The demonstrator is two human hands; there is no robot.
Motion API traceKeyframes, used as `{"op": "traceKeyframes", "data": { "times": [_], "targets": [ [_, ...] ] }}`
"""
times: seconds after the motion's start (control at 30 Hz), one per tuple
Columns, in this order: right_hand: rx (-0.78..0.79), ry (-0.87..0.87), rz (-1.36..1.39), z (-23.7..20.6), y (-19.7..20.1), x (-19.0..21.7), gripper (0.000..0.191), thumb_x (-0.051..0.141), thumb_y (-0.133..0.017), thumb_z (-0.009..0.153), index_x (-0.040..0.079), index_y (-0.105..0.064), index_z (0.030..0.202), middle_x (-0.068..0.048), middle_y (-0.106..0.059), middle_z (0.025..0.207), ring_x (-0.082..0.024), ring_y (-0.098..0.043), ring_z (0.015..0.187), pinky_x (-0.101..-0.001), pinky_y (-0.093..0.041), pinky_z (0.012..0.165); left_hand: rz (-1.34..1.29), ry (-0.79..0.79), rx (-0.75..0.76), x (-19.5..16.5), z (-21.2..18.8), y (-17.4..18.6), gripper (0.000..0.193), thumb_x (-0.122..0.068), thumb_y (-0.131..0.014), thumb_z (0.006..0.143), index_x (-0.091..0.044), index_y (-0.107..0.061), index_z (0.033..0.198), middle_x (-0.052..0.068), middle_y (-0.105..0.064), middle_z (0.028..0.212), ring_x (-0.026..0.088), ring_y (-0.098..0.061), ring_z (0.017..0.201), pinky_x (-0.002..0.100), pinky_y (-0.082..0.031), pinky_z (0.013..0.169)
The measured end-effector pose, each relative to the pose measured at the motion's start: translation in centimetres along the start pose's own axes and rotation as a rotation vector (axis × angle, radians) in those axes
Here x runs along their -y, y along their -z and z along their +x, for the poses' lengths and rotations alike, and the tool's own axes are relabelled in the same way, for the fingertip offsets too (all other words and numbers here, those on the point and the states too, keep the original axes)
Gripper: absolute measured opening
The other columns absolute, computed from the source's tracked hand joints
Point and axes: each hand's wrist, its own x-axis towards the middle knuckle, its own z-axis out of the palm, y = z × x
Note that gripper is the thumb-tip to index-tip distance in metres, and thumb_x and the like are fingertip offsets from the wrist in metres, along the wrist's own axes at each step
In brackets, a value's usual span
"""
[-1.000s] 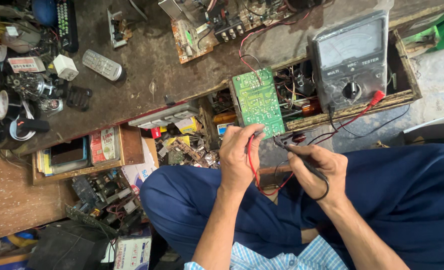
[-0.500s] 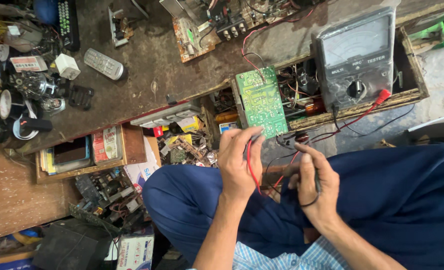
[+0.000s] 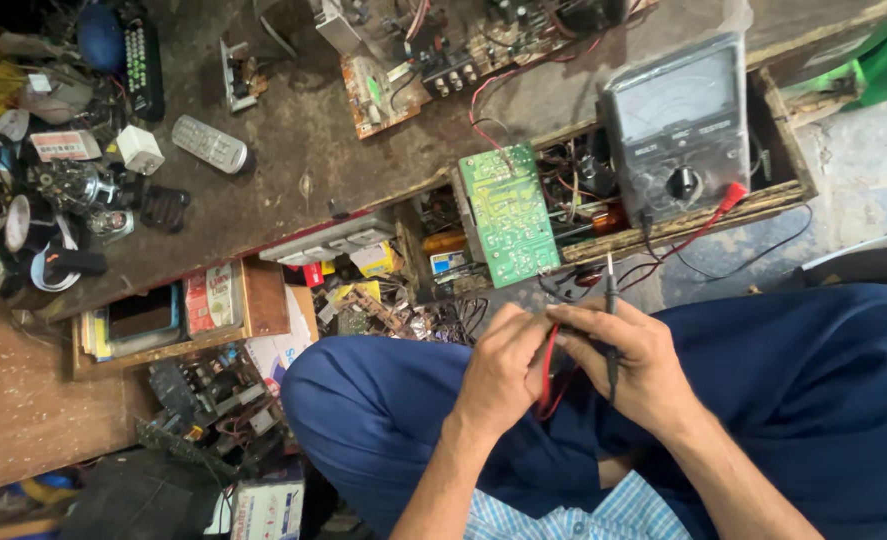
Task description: The person sits on the floor at a cluttered workbench and tests electronic circuit boards using a multimeter. They pick up boards, touch multimeter probes to various components and solder points, flip boards over to test the other side, and set boards back on the bench.
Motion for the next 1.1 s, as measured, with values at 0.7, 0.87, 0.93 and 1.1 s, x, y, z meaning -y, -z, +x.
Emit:
{"op": "traceKeyframes", "data": {
  "times": [0.7, 0.87, 0.93, 1.1],
  "targets": [
    [-0.357, 0.091, 0.093, -0.5, -0.5, -3.6, 0.024, -0.007, -0.08, 0.081, 0.002, -0.074, 0.102, -0.015, -0.08, 0.107, -0.023, -0.081, 0.097, -0.0301, -0.064, 0.083, -1.198, 0.89, -0.763, 5.9, 1.8, -10.9, 0.032, 0.004, -0.067, 0.087, -0.005, -0.06, 0.116, 0.008, -0.07, 0.109, 0.018, -0.067, 0.104, 0.035, -0.052, 0.095],
    [-0.33, 0.091, 0.146, -0.6, -0.4, -3.7, 0.026, -0.007, -0.08, 0.081, 0.001, -0.074, 0.104, -0.016, -0.08, 0.109, -0.025, -0.081, 0.101, -0.0311, -0.064, 0.085, -1.073, 0.795, -0.809, 5.2, 2.3, -10.6, 0.022, 0.001, -0.068, 0.09, -0.001, -0.06, 0.111, 0.011, -0.071, 0.1, 0.018, -0.069, 0.089, 0.033, -0.056, 0.082],
    [-0.333, 0.091, 0.13, -0.7, -0.4, -3.8, 0.026, -0.007, -0.08, 0.08, 0.001, -0.074, 0.104, -0.016, -0.08, 0.109, -0.024, -0.081, 0.101, -0.0311, -0.064, 0.085, -0.978, 0.776, -0.839, 5.1, 2.2, -10.9, 0.02, 0.002, -0.069, 0.091, 0.002, -0.06, 0.108, 0.012, -0.072, 0.097, 0.018, -0.068, 0.08, 0.032, -0.057, 0.074],
    [-0.387, 0.074, 0.202, -0.7, -1.2, -3.9, 0.023, -0.009, -0.078, 0.082, 0.001, -0.075, 0.102, -0.015, -0.08, 0.109, -0.024, -0.08, 0.099, -0.0322, -0.064, 0.084, -0.843, 0.677, -0.784, 4.9, 1.8, -10.5, 0.017, 0.001, -0.071, 0.091, 0.005, -0.065, 0.106, 0.01, -0.072, 0.09, 0.014, -0.066, 0.07, 0.026, -0.055, 0.064]
  ]
}}
